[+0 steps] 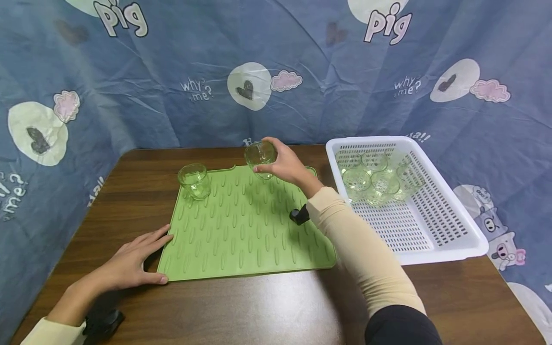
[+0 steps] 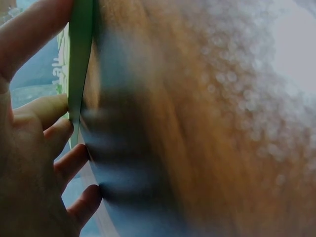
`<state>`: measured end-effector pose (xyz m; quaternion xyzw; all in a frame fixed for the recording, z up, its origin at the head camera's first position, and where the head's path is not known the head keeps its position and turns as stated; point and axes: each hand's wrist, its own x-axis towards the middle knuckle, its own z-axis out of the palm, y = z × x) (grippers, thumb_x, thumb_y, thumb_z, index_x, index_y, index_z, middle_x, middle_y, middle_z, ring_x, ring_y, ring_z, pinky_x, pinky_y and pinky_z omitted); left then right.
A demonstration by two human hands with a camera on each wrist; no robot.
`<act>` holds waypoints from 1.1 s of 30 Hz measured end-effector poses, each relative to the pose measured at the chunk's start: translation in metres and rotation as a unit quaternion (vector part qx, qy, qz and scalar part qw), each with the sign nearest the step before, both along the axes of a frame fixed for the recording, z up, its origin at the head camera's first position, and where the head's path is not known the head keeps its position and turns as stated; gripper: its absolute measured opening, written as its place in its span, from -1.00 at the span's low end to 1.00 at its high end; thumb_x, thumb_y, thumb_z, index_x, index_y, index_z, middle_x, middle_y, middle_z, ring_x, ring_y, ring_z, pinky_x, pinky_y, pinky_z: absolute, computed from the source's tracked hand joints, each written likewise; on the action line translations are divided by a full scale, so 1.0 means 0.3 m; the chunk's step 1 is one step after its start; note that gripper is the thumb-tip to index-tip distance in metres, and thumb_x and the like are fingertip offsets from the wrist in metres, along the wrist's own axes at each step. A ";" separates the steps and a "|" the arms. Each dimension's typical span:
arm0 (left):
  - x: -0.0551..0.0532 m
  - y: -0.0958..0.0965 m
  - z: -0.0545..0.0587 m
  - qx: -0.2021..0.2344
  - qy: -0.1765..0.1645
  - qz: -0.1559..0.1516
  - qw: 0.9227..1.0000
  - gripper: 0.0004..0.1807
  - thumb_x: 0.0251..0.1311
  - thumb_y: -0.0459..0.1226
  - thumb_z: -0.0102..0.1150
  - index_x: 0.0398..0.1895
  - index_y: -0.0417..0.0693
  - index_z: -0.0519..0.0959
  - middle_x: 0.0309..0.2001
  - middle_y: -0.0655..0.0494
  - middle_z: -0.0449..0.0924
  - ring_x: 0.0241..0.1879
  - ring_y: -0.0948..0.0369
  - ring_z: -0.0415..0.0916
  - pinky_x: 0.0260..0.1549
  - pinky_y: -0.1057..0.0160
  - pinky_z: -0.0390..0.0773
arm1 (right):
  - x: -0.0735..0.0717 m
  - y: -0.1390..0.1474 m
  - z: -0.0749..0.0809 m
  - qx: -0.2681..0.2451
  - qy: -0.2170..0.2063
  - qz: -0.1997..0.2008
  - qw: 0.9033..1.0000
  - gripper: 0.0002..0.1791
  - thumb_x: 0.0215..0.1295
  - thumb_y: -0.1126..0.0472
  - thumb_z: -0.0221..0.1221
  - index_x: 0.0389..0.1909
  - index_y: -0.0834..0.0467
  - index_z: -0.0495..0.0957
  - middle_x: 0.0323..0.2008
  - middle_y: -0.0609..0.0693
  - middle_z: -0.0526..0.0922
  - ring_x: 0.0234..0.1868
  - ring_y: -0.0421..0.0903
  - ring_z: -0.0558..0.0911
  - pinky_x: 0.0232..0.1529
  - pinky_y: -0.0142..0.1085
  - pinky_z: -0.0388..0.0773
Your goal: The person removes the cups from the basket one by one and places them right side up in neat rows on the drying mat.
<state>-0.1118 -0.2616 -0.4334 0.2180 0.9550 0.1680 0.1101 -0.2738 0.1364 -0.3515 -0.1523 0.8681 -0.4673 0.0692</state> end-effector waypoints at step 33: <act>0.008 -0.003 0.009 0.003 -0.006 0.007 1.000 0.14 -0.12 0.32 0.39 0.51 0.01 0.24 0.58 -0.05 0.05 0.46 -0.18 0.10 0.12 -0.44 0.23 | -0.004 -0.300 -0.174 -0.085 -0.055 0.004 0.995 -0.05 0.08 0.16 0.45 0.48 -0.03 0.19 0.44 0.03 0.32 0.34 0.06 0.43 0.34 -0.02 0.39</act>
